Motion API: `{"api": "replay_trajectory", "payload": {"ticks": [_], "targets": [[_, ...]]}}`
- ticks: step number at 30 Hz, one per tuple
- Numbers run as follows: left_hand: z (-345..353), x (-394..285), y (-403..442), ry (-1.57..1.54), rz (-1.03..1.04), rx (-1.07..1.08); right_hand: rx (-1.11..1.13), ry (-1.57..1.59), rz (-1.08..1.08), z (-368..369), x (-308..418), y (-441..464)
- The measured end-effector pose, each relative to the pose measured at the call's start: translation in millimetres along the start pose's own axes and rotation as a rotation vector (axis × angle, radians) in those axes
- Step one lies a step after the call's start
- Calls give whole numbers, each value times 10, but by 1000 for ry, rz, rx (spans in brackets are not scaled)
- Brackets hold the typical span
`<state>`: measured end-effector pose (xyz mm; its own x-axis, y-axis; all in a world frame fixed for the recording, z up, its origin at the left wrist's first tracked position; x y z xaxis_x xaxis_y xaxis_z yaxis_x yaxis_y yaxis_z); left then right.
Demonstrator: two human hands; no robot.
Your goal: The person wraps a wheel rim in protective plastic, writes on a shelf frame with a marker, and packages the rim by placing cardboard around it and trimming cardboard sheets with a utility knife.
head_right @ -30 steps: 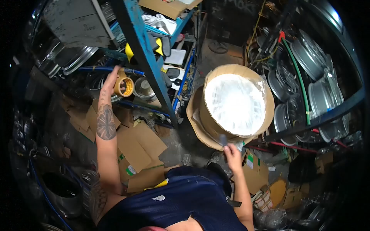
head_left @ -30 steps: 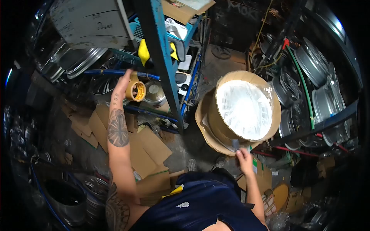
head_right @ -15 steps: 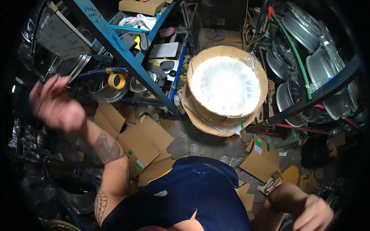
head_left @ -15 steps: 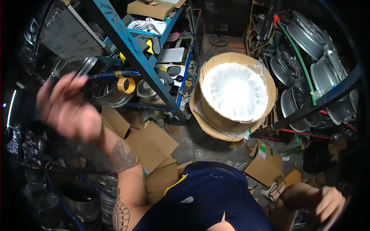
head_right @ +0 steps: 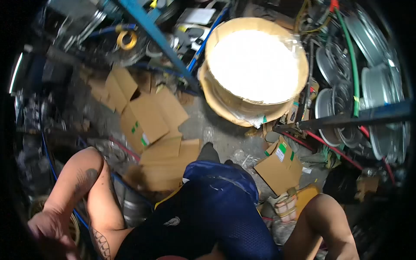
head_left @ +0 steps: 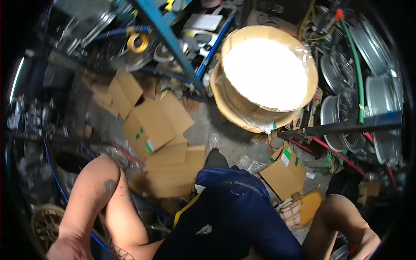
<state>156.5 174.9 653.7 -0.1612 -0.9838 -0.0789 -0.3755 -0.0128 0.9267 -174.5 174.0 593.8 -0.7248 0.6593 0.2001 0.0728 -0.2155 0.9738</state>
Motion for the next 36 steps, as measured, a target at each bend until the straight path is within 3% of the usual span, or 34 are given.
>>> {"api": "replay_trajectory", "payload": {"ticks": [1, 3, 7, 9, 11, 12, 16, 18, 19, 20, 21, 23, 24, 25, 26, 27, 28, 30, 31, 32, 33, 35, 36], "targets": [[17, -56, -45, 72, -70, -73, -20, 58, -19, -62, -60, -28], [-56, -217, -139, 2, -194, 68, -46, 165, -37, -119, -230, -69], [-112, -593, -378, 213, -270, -29, -102, 402, -61, -129, -705, -128], [-226, -779, -597, 301, -330, -87, -14, 574, -26, -71, -1057, -137], [-476, -866, -1019, 465, -438, -245, -251, 666, 120, -259, -1192, -482], [-658, -904, -1323, 579, -512, -351, -284, 599, 153, -291, -1383, -612], [-1342, -988, -3188, 989, -1039, -793, -215, -383, 467, -329, -2431, -923], [-1333, -995, -4399, 1037, -1441, -917, -84, -458, 621, -450, -3049, -982], [-1109, -1026, -4947, 1025, -1666, -916, -82, -471, 730, -623, -3293, -1023], [-776, -1017, -5174, 1058, -2222, -853, -23, -521, 738, -746, -3556, -1001], [-268, -1133, -6007, 817, -2384, -865, 35, -575, 740, -817, -3837, -964], [861, -1168, -7027, 456, -2598, -384, -141, -571, 780, -886, -4335, -925], [1303, -1173, -7073, 325, -2350, -479, -152, -529, 832, -1070, -4573, -929], [1838, -1195, -7421, -58, -2277, -555, -164, -488, 884, -1140, -4812, -915], [2333, -1260, -7760, -228, -2285, -601, -228, -545, 891, -1264, -5049, -958], [2706, -1348, -8016, -145, -2428, -593, -293, -611, 901, -1304, -5250, -988], [2547, -1436, -7866, -132, -2547, -951, -292, -592, 892, -1700, -5480, -1053], [2682, -1618, -8348, -17, -2841, -1067, -369, -787, 873, -2171, -5888, -1082], [2733, -1705, -8611, 51, -2986, -1129, -104, -1044, 816, -2345, -6013, -1099], [2761, -1750, -8907, -188, -2945, -1310, 133, -1321, 723, -2504, -6131, -1121], [2705, -1753, -9155, -431, -2871, -1486, 704, -1696, 498, -2522, -6237, -1157], [1945, -1665, -9024, -280, -2529, -1966, -569, -1108, 720, -2423, -6408, -1298], [1760, -1656, -9184, -281, -2354, -2058, -574, -1067, 684, -2328, -6456, -1350]]}}
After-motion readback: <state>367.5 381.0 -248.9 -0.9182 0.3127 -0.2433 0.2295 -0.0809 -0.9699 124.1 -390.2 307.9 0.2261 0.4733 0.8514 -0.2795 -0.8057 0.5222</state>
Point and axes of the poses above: each hand's wrist, its own y-axis towards the middle knuckle, its own z-axis out of the palm, x = y × z, the point moved 4 cm from there along y, towards the middle knuckle, and after that the axes turned 14 degrees about -z, right-handed, at the moved point
